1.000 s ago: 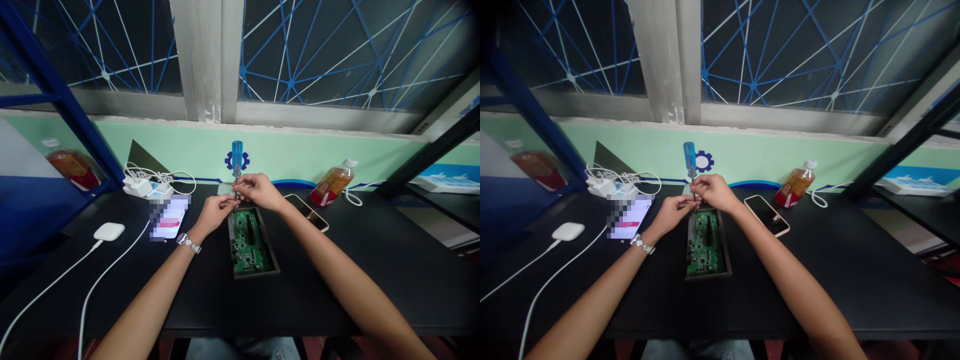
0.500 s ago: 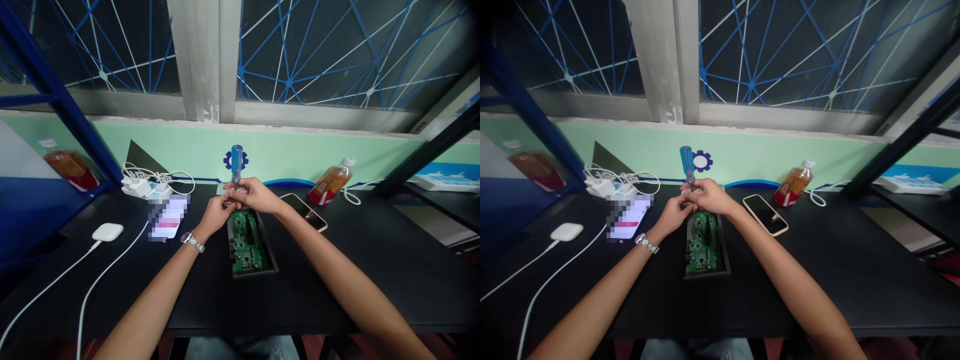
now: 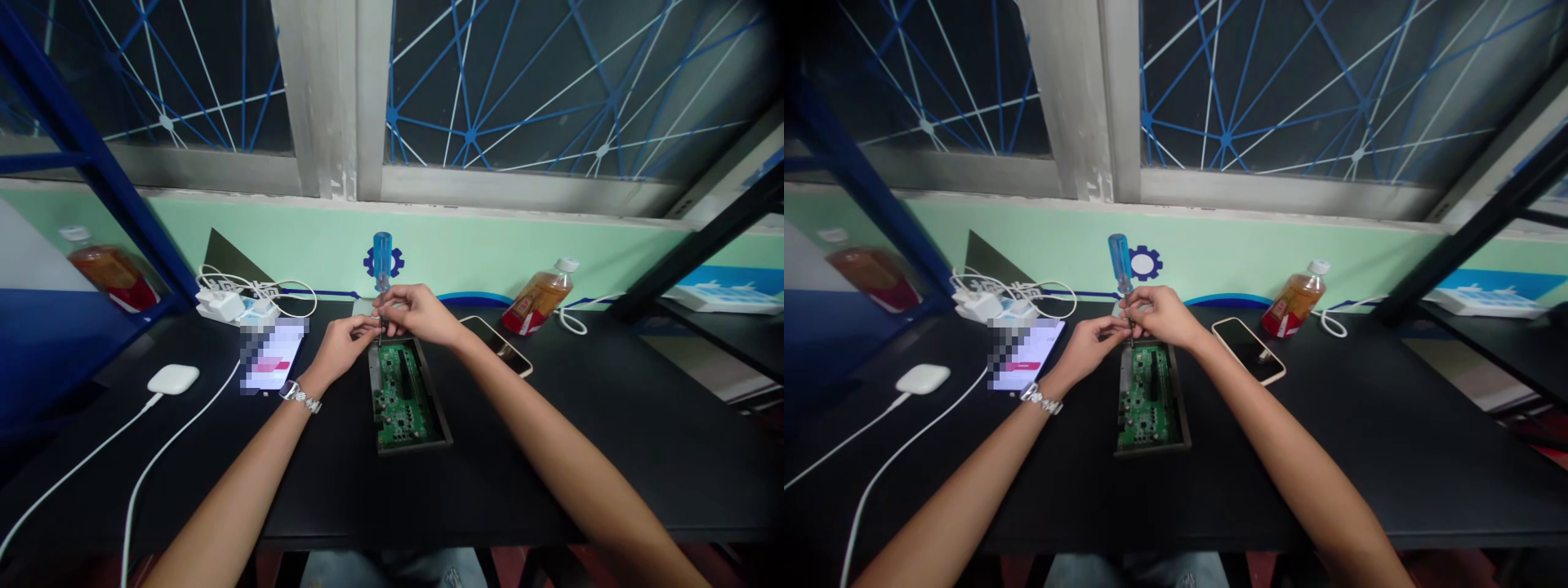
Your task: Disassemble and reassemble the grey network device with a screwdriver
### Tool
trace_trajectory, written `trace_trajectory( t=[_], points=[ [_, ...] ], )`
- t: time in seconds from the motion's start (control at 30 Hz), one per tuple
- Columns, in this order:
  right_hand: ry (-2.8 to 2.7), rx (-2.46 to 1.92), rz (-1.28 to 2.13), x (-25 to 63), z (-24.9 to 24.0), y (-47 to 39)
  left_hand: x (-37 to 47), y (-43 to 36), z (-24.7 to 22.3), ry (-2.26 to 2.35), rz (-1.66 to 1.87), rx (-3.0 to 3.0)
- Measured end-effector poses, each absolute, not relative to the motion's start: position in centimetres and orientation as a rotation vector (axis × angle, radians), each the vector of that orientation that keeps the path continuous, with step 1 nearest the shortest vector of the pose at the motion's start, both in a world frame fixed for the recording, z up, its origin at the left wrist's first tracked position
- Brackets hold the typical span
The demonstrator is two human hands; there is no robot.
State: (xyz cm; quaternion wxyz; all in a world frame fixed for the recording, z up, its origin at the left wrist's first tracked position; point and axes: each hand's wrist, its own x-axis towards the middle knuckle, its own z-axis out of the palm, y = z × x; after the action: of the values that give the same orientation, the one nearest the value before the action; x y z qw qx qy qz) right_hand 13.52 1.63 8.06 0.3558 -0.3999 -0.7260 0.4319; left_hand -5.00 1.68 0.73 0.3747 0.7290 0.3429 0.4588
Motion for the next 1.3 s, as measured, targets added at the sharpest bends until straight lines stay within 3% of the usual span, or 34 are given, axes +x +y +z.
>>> trace_trajectory(
  t=[0.23, 0.43, 0.97, 1.2, 1.3],
  points=[
    [-1.903, -1.074, 1.173, 13.0, 7.9, 1.2, -4.0, 2.3, 0.1, 0.879, 1.187, 1.893],
    [-1.920, -1.169, 0.811, 13.0, 7.5, 1.5, -3.3, 2.4, -0.5, 0.850, 1.190, 1.812],
    [-1.881, -1.050, 1.131, 12.9, 8.0, 1.1, -3.8, 2.3, -0.2, 0.860, 1.217, 1.838],
    [-1.924, -1.173, 0.783, 13.0, 7.4, 1.4, -3.2, 2.2, -0.5, 0.899, 1.202, 1.832],
    [-1.892, -1.126, 0.851, 13.2, 7.6, 1.4, -3.7, 1.8, 0.0, 0.864, 1.179, 1.804]
  ],
)
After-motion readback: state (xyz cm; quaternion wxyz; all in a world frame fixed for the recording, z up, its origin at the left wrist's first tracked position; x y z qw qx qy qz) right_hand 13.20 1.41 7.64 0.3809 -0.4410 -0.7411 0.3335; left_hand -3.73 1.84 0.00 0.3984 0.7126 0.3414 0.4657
